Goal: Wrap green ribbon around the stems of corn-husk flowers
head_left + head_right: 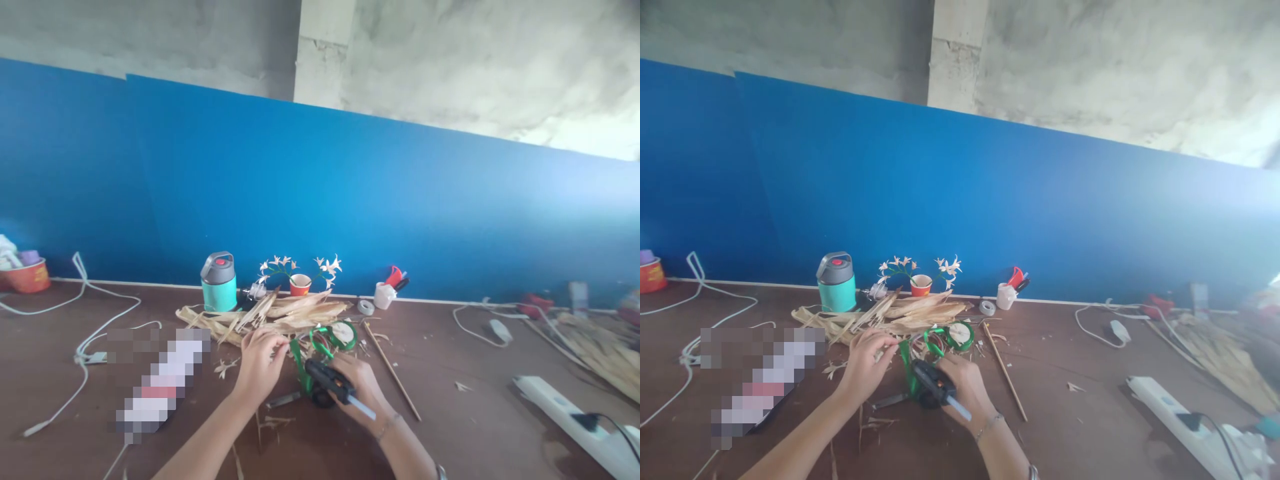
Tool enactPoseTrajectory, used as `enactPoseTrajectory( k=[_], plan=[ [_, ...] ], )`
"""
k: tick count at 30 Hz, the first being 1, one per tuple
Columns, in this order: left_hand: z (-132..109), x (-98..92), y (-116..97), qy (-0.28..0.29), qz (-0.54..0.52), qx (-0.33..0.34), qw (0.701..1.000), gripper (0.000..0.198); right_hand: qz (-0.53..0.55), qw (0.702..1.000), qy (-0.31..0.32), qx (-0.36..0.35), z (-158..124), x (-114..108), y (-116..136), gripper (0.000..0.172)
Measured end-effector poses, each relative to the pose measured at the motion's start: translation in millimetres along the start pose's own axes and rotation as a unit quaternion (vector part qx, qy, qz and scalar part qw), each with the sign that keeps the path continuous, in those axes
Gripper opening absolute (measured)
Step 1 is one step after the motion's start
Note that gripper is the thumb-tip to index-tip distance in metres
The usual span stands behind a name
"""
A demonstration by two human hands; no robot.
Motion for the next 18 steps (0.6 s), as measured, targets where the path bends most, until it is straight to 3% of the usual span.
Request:
enactPoseTrajectory(
  k=[3, 6, 7, 9, 11, 12, 14, 18],
  plan=[
    [-1, 2.5, 0, 0.013, 0.001, -0.022, 1.0, 0.016, -0.013, 0.997, -0.08, 0.0, -1, -7, 4, 0.005],
    [-2, 2.8, -2, 0.017, -0.005, -0.004, 1.0, 0.016, -0.08, 0.967, -0.206, 0.124, -6, -25, -10, 0.013],
    [-3, 2.7, -2, 0.014, -0.008, 0.002, 1.0, 0.016, -0.11, 0.957, -0.213, 0.161, -9, -33, -18, 0.018],
    [-3, 2.5, -2, 0.005, -0.011, 0.008, 1.0, 0.016, -0.169, 0.938, -0.149, 0.262, -16, -45, -37, 0.022],
    [-3, 2.4, -2, 0.0, -0.012, 0.007, 1.0, 0.016, -0.217, 0.89, -0.059, 0.396, -26, -54, -56, 0.023],
    [-3, 2.5, -2, -0.001, -0.012, 0.007, 1.0, 0.016, -0.222, 0.877, -0.018, 0.425, -31, -56, -63, 0.024],
    [-3, 2.6, -2, 0.0, -0.01, 0.007, 1.0, 0.016, -0.221, 0.874, 0.021, 0.432, -38, -58, -72, 0.024],
    [-3, 3.2, -2, -0.004, -0.01, 0.01, 1.0, 0.016, -0.213, 0.887, 0.04, 0.409, -40, -60, -79, 0.027]
  ],
)
Point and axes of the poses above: each hand's wrist, its own z-axis towards the middle knuckle, its own x-axis out of the palm, y = z × x, the point moved 1 cm from there along z, towards the middle knuckle, and after that the axes turned 7 degrees about z, right-handed, at the moved point
